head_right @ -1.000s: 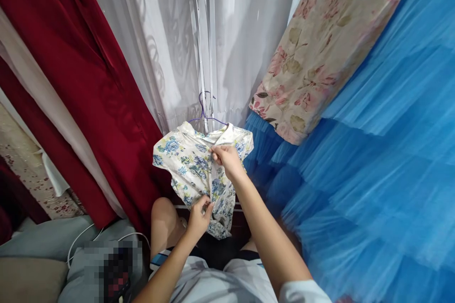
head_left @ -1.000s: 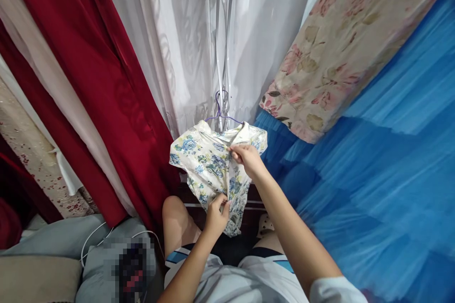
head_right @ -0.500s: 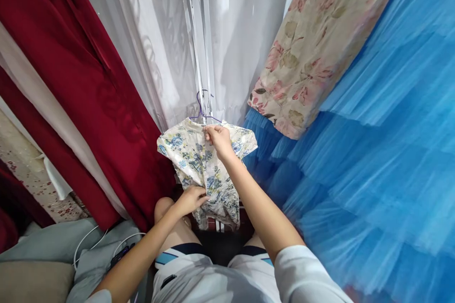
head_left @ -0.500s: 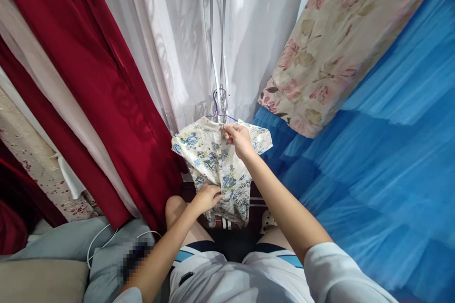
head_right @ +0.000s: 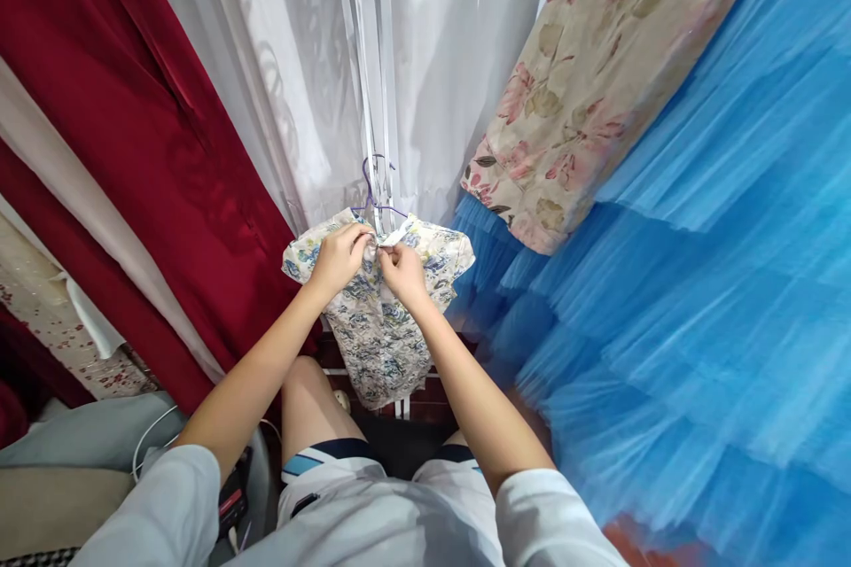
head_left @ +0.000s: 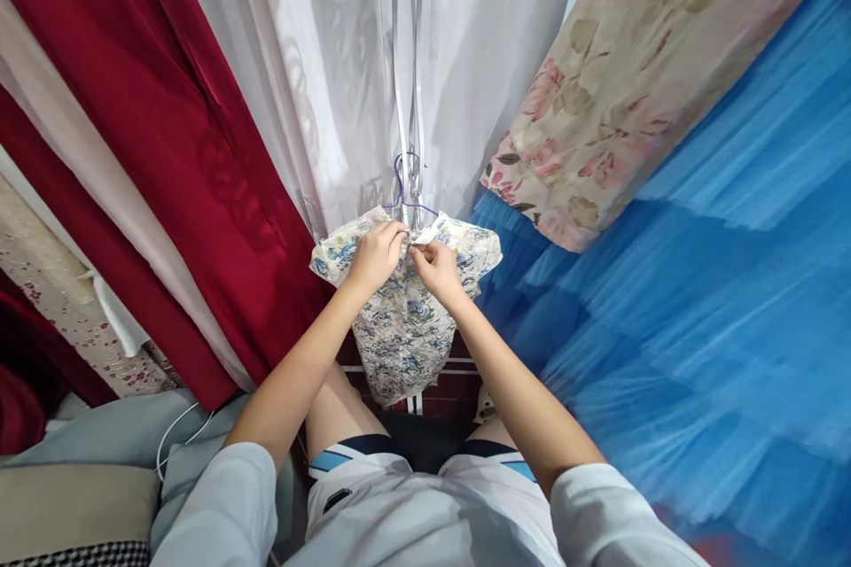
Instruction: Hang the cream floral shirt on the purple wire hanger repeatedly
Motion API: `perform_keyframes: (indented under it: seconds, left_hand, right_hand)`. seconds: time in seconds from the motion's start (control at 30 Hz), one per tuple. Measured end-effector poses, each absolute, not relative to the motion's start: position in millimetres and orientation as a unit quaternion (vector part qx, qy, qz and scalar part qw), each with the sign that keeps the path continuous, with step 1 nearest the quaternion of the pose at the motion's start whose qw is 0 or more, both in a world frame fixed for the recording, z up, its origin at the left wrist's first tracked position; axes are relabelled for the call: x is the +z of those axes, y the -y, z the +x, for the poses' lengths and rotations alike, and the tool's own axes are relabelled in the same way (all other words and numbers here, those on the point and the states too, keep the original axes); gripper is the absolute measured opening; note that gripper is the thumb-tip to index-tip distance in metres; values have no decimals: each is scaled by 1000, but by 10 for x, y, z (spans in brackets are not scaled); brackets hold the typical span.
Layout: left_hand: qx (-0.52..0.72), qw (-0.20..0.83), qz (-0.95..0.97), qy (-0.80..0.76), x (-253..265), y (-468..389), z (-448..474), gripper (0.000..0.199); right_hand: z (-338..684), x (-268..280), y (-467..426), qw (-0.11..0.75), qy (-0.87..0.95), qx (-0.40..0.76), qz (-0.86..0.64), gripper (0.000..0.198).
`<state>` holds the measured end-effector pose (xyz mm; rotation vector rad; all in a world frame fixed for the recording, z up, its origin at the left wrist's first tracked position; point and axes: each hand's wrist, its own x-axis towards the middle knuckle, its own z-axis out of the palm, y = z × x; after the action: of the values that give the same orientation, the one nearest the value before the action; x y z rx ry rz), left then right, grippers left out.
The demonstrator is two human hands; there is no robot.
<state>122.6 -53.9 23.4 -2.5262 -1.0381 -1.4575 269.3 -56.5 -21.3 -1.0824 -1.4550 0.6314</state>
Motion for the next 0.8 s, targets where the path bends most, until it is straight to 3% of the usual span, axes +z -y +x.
perform_keyframes:
  seconds: [0.23, 0.4, 0.53, 0.63, 0.73, 0.8]
  left_hand:
    - [-664, 3, -631, 402, 253, 224, 665, 21]
    - [-754, -131, -415, 493, -353, -102, 167, 25]
    - [-750, -171, -384, 512, -802, -22, 180, 28]
    - [-747, -129, -433, 487, -808, 134, 382, 34]
    - [-703, -37, -503, 501, -647, 209, 570, 60]
    - [-672, -36, -518, 527, -563, 185, 606, 63]
  right_hand:
    - [2669, -637, 845, 553, 615, 303, -474, 24]
    - [2733, -631, 1145, 567, 603, 349, -439, 21]
    - [2827, -605, 1247, 554, 595, 407, -416, 19]
    - [2871, -709, 1285, 491, 631, 435, -414, 16]
    - [2863, -883, 1342, 437, 666, 429, -426, 13]
    - [2840, -984, 1390, 425, 675, 427, -425, 12]
